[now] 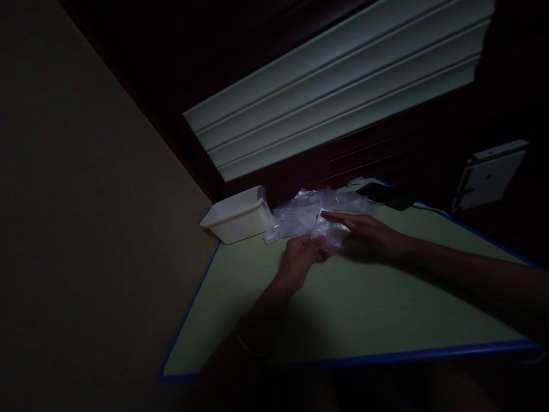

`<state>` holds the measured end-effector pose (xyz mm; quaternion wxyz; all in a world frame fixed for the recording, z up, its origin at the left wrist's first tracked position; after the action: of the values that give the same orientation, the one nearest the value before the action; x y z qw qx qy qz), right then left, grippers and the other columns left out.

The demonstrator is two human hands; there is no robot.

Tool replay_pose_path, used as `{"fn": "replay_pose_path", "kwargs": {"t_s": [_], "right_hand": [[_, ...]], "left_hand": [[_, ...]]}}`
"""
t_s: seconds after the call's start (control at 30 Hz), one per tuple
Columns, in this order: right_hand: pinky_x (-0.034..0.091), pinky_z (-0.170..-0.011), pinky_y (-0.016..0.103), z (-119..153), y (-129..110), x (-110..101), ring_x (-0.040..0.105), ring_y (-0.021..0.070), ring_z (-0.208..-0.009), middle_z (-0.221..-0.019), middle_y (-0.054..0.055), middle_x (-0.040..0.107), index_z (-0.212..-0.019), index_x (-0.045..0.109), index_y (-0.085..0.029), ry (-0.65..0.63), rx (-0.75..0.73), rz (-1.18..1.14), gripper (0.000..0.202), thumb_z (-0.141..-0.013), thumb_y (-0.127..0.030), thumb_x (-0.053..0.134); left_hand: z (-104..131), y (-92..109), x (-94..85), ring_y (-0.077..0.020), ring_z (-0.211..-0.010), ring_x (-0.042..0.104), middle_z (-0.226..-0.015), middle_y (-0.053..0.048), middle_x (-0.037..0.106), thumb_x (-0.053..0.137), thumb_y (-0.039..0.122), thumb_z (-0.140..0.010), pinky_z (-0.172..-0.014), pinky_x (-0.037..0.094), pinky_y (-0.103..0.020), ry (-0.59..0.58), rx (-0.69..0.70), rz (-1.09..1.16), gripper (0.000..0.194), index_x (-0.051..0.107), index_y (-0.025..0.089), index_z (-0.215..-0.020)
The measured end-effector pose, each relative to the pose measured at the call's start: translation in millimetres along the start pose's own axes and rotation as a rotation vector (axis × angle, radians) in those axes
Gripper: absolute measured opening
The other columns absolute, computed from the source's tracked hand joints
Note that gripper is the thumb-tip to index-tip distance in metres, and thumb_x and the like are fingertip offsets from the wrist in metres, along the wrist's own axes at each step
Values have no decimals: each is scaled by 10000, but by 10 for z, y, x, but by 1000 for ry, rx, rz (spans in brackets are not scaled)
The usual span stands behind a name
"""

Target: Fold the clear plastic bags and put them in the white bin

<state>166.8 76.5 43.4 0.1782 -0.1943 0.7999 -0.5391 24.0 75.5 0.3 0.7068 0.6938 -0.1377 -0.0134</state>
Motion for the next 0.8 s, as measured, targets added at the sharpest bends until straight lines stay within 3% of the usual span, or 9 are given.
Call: {"fn": "replay_pose_path", "kwargs": {"t_s": [0.27, 0.37, 0.53, 0.7, 0.8], "right_hand": [[361, -1080, 511, -8, -11, -63, 427, 322, -1338, -1407, 67, 543, -1258, 639, -279, 42, -2, 47, 462, -912, -542, 485], [319, -1103, 527, -3, -74, -38, 473, 315, -1302, -1368, 63, 580, -1259, 639, -264, 26, -41, 133, 493, -928, -562, 427], [261, -1134, 528, -2, -106, -32, 505, 296, -1277, -1342, 25, 602, -1261, 634, -286, 30, -100, 232, 496, -934, -573, 395], [278, -1140, 480, -18, -16, -141, 498, 284, -1286, -1323, 0, 619, -1186, 682, -334, 131, -73, 128, 391, -903, -533, 500], [360, -1090, 454, -36, 65, -242, 509, 277, -1271, -1311, 24, 629, -1139, 703, -312, 235, -13, -65, 339, -855, -475, 613]], "left_hand": [[-6, -10, 39, -167, -747, 670, -887, -116, 719, 766, 441, -712, -770, 517, -333, -81, -38, 10, 429, 702, 85, -944], [-6, 42, 38, -166, -758, 661, -894, -117, 716, 736, 472, -736, -774, 513, -334, -68, 2, 38, 438, 706, 83, -934], [20, -21, 85, -196, -743, 684, -878, -125, 718, 800, 394, -676, -787, 513, -372, -76, -56, 42, 413, 702, 74, -918], [10, -18, 30, -212, -781, 701, -887, -120, 722, 793, 372, -688, -794, 516, -363, -32, -47, 72, 360, 697, 86, -884], [-4, 7, -13, -223, -795, 702, -859, -131, 723, 778, 385, -703, -785, 521, -362, -22, -28, 9, 365, 701, 76, -882]]}}
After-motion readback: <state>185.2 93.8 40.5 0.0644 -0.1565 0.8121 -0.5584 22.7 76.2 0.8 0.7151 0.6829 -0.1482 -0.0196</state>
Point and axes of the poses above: each hand's wrist, its own z-axis away from the middle knuckle, its own x-axis out of the palm, y = z × x, the point moved 8 cm from there along -z, towards the middle knuckle
